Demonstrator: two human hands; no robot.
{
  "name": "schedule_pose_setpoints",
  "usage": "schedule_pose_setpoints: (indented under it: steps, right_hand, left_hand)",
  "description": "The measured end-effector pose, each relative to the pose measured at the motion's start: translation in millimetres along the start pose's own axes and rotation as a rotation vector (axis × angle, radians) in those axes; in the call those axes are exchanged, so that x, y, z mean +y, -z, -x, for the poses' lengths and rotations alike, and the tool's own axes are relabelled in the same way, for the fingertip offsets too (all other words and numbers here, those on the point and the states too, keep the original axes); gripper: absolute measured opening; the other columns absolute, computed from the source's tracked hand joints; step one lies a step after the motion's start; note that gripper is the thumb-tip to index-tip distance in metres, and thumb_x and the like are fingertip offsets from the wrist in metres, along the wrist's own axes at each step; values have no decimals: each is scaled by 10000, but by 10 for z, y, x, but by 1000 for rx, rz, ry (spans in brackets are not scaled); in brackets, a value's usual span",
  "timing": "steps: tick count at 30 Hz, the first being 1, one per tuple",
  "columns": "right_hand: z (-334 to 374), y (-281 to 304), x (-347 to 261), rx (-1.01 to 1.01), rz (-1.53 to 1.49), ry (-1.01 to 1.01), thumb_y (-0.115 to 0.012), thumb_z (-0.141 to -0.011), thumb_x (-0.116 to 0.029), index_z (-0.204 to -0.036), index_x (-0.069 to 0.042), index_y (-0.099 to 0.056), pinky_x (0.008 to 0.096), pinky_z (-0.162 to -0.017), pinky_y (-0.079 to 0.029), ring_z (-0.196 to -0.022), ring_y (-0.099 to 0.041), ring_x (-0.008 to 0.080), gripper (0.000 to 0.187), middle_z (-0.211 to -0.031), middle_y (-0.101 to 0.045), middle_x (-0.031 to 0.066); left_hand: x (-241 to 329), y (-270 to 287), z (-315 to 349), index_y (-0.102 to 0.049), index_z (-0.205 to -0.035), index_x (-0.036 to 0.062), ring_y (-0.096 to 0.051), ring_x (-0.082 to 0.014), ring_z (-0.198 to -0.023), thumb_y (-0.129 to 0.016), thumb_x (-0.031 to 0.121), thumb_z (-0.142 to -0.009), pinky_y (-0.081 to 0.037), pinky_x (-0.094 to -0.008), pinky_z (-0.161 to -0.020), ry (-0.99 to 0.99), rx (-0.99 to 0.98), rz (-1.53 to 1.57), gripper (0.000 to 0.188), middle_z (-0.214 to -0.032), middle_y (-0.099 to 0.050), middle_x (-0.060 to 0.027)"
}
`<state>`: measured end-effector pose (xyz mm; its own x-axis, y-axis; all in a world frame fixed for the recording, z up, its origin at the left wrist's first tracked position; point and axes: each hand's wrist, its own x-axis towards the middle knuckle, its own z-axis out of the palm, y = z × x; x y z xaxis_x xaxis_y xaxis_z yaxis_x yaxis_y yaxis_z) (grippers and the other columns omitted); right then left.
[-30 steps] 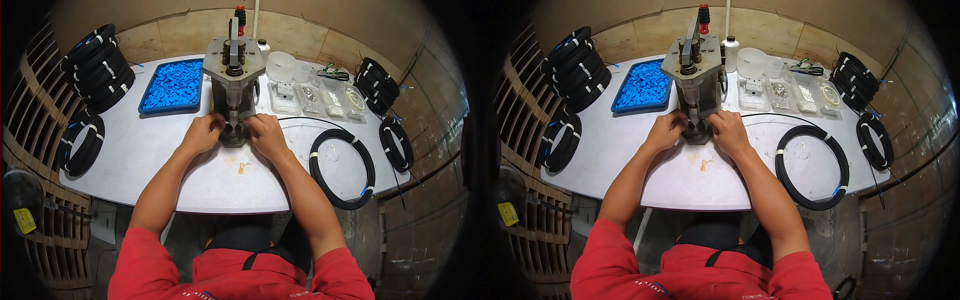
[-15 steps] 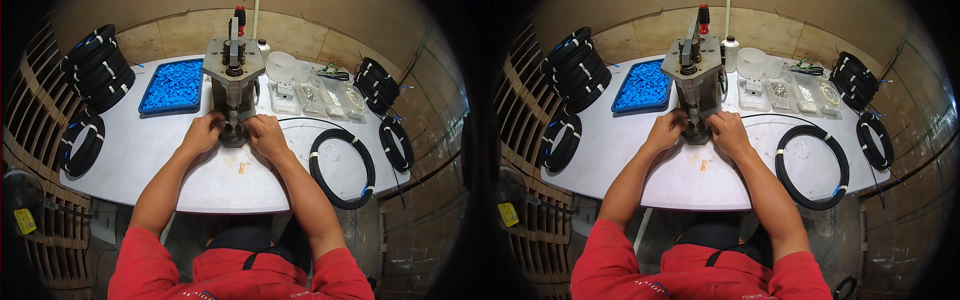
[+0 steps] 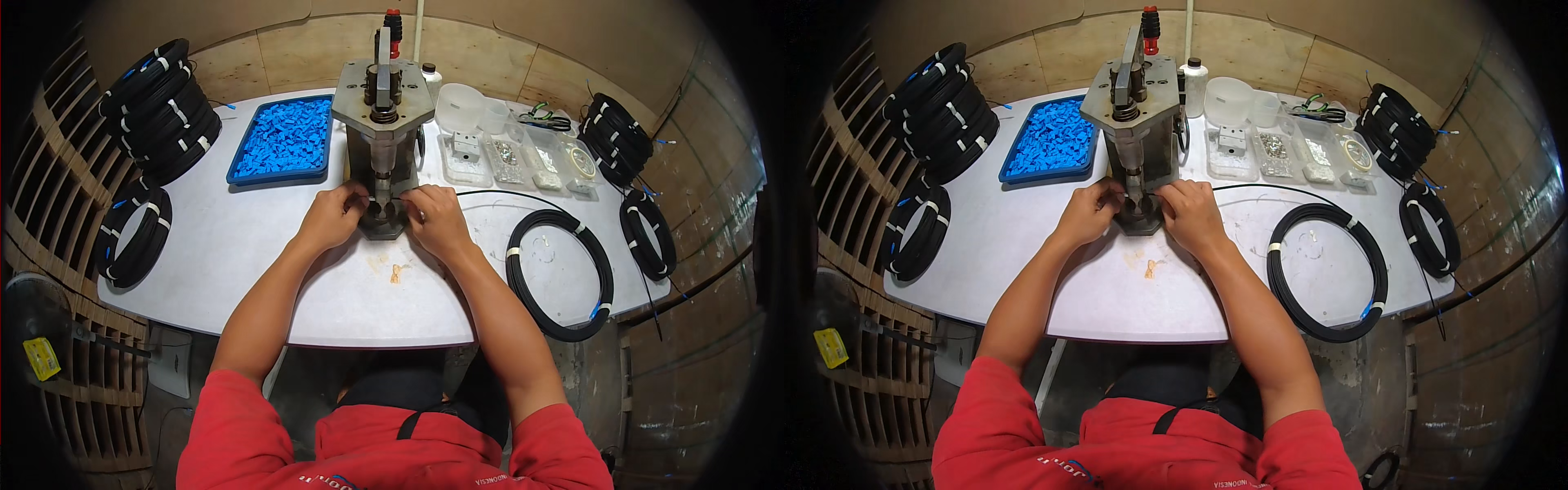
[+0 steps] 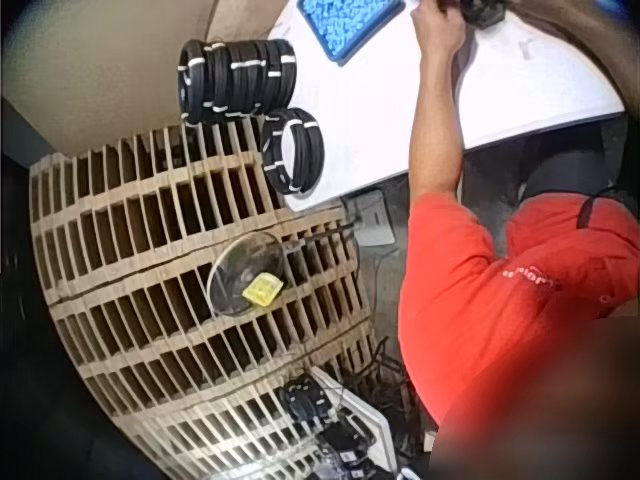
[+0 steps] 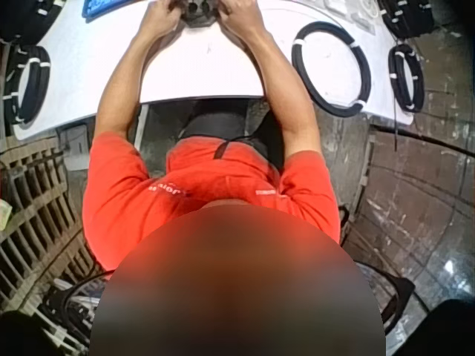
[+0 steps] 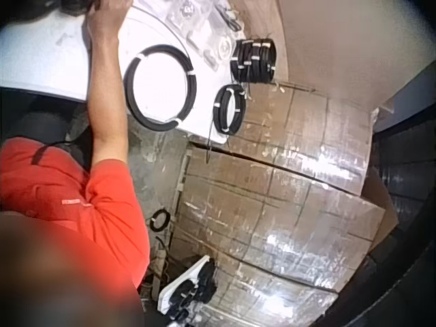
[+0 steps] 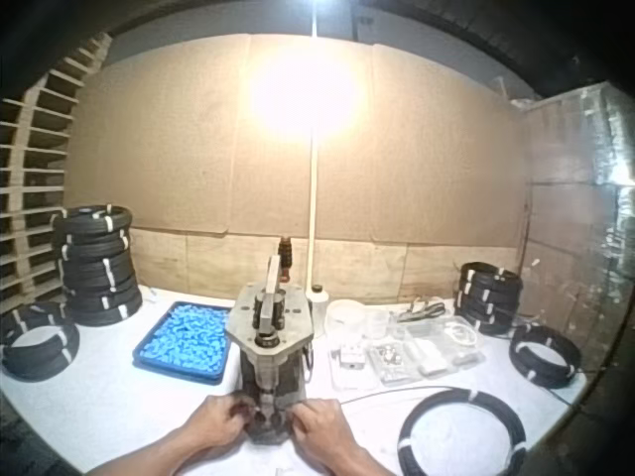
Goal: Crimping electrical connectors onto wires using a bench-top press machine.
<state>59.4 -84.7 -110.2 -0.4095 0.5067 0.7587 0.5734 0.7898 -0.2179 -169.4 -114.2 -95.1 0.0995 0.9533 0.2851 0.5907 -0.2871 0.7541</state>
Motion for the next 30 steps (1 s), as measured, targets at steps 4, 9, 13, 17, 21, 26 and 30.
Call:
schedule_pose_setpoints:
  steps: [4, 9, 13, 17, 21, 26, 30]
  right_hand:
    - [16, -12, 25, 8, 8, 0, -686, -806, -26, -957, -99, -686, 397, -796, -426, -831, -641, 271, 167, -869, -669, 64]
    - [13, -11, 39, -15, 6, -7, -691, -807, -29, -959, -95, -685, 400, -811, -429, -841, -643, 273, 166, -872, -673, 66]
    - [18, -20, 40, -10, 6, -7, -692, -807, -29, -961, -94, -686, 403, -811, -431, -848, -644, 273, 167, -874, -674, 66]
    - [19, -22, 44, -3, 5, 1, -696, -806, -30, -957, -95, -687, 405, -805, -431, -848, -642, 274, 165, -870, -672, 64]
    - [11, -9, 30, -9, 4, -3, -697, -809, -33, -958, -95, -692, 404, -801, -430, -845, -639, 273, 162, -867, -671, 62]
    - [18, -5, 25, -8, 1, -9, -697, -813, -34, -964, -99, -697, 400, -804, -427, -847, -639, 270, 164, -870, -672, 60]
    - [19, -13, 34, -7, 4, -3, -698, -818, -42, -968, -100, -698, 398, -809, -424, -854, -637, 268, 160, -874, -672, 64]
  left_hand:
    - [13, -4, -7, -681, -1081, -25, -731, -224, -831, -586, 61, -914, -560, -339, -808, 1, -6, -14, 211, -901, -753, -137]
    - [-9, -6, -7, -684, -1077, -23, -730, -219, -822, -589, 67, -914, -559, -340, -792, -5, 3, -16, 209, -884, -752, -137]
    - [20, 3, 14, -684, -1073, -21, -722, -214, -802, -597, 74, -912, -556, -338, -779, -4, 13, 1, 206, -877, -747, -139]
    - [9, -12, 8, -682, -1068, -21, -716, -213, -791, -610, 88, -910, -554, -334, -777, -13, 23, 21, 206, -862, -741, -139]
    - [12, -9, 14, -682, -1070, -22, -711, -213, -780, -619, 93, -910, -551, -336, -765, -8, 27, -19, 207, -850, -738, -138]
    - [42, -7, 22, -689, -1063, -15, -693, -214, -748, -641, 112, -916, -542, -343, -743, -28, 47, -5, 200, -822, -726, -140]
    - [18, -10, 14, -693, -1058, -10, -695, -218, -747, -644, 119, -918, -543, -345, -745, -13, 37, 11, 197, -818, -726, -139]
